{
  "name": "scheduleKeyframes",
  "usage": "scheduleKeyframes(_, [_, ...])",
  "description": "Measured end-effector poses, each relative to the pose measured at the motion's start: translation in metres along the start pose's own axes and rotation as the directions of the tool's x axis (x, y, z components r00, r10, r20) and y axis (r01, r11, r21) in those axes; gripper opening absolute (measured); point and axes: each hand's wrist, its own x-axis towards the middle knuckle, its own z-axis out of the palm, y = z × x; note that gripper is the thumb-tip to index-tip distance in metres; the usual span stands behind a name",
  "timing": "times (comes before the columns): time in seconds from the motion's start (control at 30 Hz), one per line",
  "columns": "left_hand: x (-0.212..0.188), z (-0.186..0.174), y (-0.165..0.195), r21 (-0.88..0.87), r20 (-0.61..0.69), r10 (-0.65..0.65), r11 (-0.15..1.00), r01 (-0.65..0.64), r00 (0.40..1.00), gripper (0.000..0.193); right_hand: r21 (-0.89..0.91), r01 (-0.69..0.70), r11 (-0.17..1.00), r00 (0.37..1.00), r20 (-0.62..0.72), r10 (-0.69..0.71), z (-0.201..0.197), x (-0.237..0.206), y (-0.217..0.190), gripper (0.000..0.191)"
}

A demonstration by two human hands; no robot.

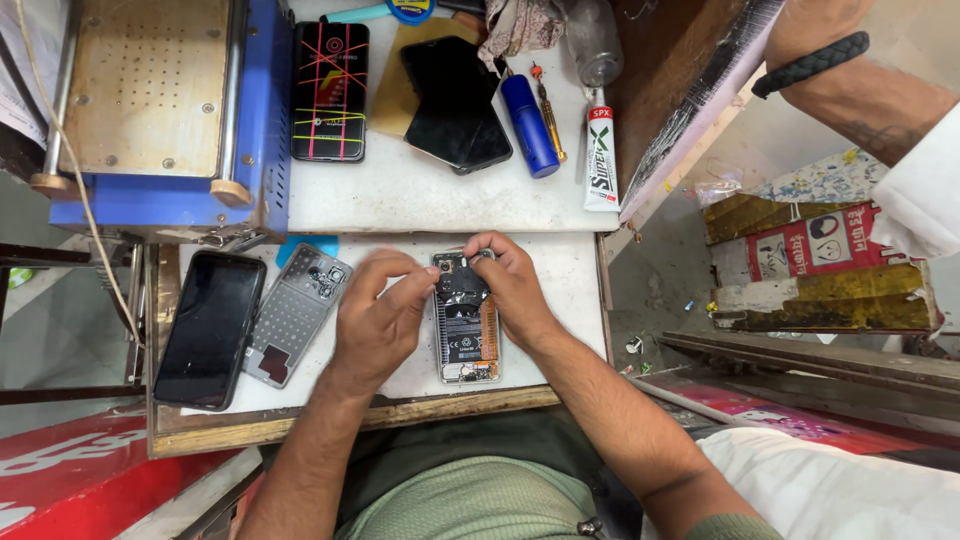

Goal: The person uses a red-handled screwdriver to unscrew and remove components from the back of a disassembled smartphone. They then flip the phone over and use their fingers to peel off a protective film from the screen area.

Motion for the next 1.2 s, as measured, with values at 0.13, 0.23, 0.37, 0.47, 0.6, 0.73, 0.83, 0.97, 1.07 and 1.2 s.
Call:
scheduleKeyframes(0.13, [-0.001,0.002,-0.002,0.156,-0.015,0.197,0.969,-0.193,0.98,0.048,0.028,0.002,1.0,1.0,0.007,-0.002,0.001,-0.001,-0.001,0.011])
scheduleKeyframes(0.23, [-0.001,0.006,-0.006,0.091,-0.106,0.083,0.993,-0.073,0.991,0.045,0.005,-0.018,1.0,1.0,0.005,0.018,0.002,-0.002,-0.003,0.011])
scheduleKeyframes(0.37, [-0.003,0.003,-0.01,0.058,-0.045,0.116,0.992,-0.114,0.992,0.044,0.017,-0.014,1.0,1.0,-0.002,0.014,0.002,-0.003,-0.004,0.011])
scheduleKeyframes(0.47, [-0.002,0.002,-0.009,0.113,-0.083,0.11,0.989,-0.1,0.99,0.04,0.006,-0.001,1.0,1.0,0.013,0.0,0.002,-0.001,-0.003,0.011])
scheduleKeyframes(0.6, [0.0,0.0,-0.005,0.12,-0.034,0.123,0.986,-0.118,0.992,0.04,0.035,-0.008,0.999,1.0,0.005,0.008,0.002,0.0,-0.002,0.011])
scheduleKeyframes(0.73, [0.0,-0.001,-0.004,-0.041,-0.065,-0.036,0.999,0.033,0.997,0.034,0.017,-0.003,1.0,1.0,0.007,0.003,0.0,-0.001,-0.001,0.011])
scheduleKeyframes(0.83, [-0.001,0.001,-0.005,0.099,0.01,0.135,0.986,-0.135,0.991,0.045,0.025,-0.005,1.0,1.0,0.009,0.005,0.0,-0.001,-0.001,0.011])
scheduleKeyframes(0.97, [0.0,0.002,-0.005,0.011,-0.061,0.033,0.999,-0.033,0.998,0.04,0.012,-0.014,1.0,1.0,0.002,0.014,0.002,-0.002,-0.002,0.011])
scheduleKeyframes(1.07, [0.002,0.0,-0.002,-0.005,0.023,0.084,0.996,-0.084,0.996,0.045,0.017,-0.018,1.0,1.0,-0.004,0.018,0.001,-0.003,-0.004,0.011])
scheduleKeyframes(1.2, [0.009,0.0,0.002,0.035,0.026,0.055,0.998,-0.056,0.998,0.042,0.01,0.001,1.0,1.0,0.02,-0.001,0.001,-0.002,-0.002,0.01])
